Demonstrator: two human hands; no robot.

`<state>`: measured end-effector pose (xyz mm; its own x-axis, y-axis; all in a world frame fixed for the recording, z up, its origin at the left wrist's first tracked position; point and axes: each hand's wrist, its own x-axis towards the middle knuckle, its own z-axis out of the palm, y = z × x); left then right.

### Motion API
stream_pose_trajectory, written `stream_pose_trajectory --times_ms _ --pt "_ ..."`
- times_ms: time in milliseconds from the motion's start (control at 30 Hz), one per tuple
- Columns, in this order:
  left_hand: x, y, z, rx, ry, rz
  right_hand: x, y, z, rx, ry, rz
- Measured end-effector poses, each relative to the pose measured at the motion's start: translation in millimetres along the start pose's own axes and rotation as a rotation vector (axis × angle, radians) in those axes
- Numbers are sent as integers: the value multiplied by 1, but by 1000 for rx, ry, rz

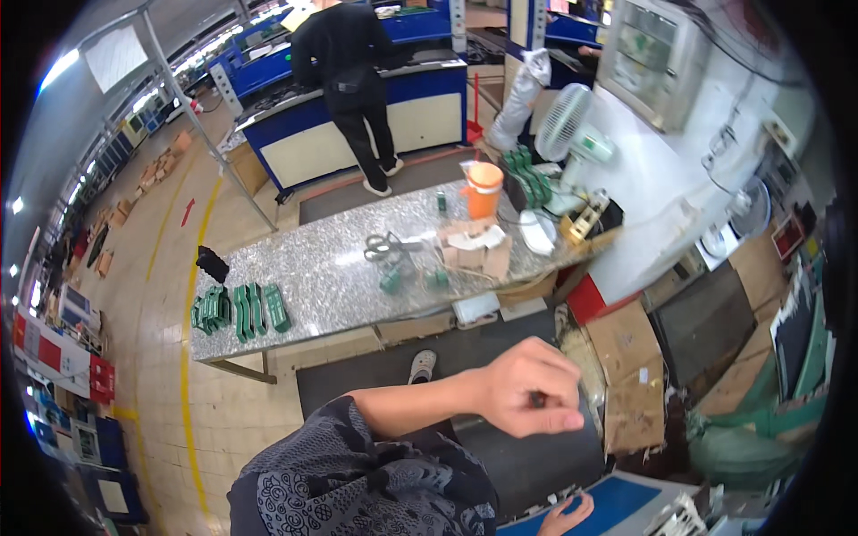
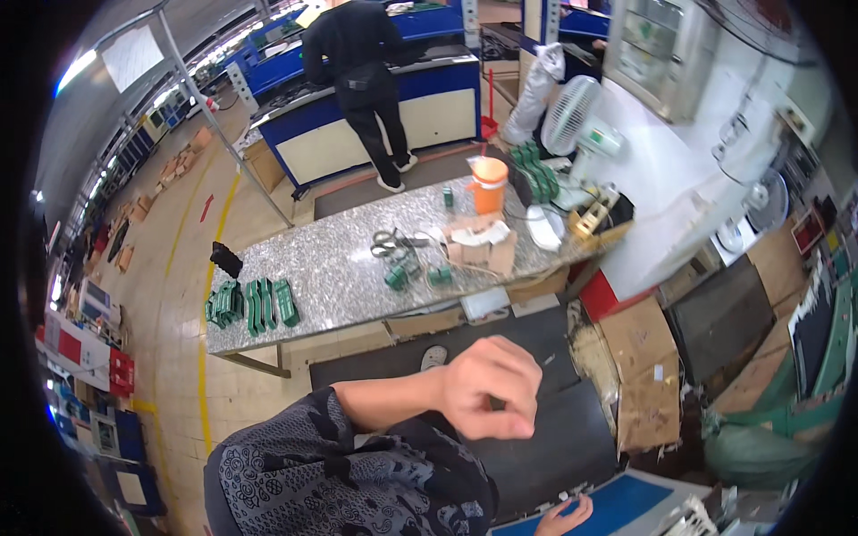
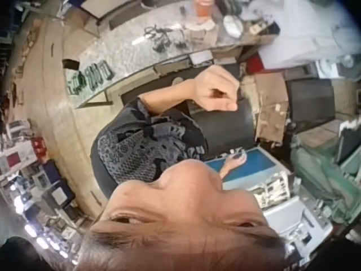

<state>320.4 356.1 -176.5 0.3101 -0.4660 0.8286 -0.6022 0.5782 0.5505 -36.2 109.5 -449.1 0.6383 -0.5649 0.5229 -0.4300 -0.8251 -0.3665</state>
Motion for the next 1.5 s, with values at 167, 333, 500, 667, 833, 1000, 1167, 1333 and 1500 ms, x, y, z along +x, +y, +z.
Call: stream_pose_trajectory --times_ms 167,333,500,667,833,1000,1167,1333,1500 --pt "-34 -86 -229 553 -1 -452 105 -100 170 300 -259 -97" --pt "-142 -174 -534 1140 293 -878 164 -286 297 493 -703 72" --pt "-324 -196 -593 1129 576 -1096 107 -329 346 445 -1137 -56" --pt "-305 -245 -483 550 387 -1226 48 -303 341 408 -1446 394" --pt "-29 -269 -476 83 227 -531 180 -251 376 -169 -1585 87" --pt "117 -195 -480 137 308 -174 255 -279 395 345 -488 272" --pt "42 -264 -387 51 4 -388 167 -202 371 255 -242 -68" --pt "-232 -323 -343 320 -428 -799 95 -331 415 591 -971 566" --pt "-291 -280 -302 16 -549 -1089 76 -354 387 649 -1052 784"
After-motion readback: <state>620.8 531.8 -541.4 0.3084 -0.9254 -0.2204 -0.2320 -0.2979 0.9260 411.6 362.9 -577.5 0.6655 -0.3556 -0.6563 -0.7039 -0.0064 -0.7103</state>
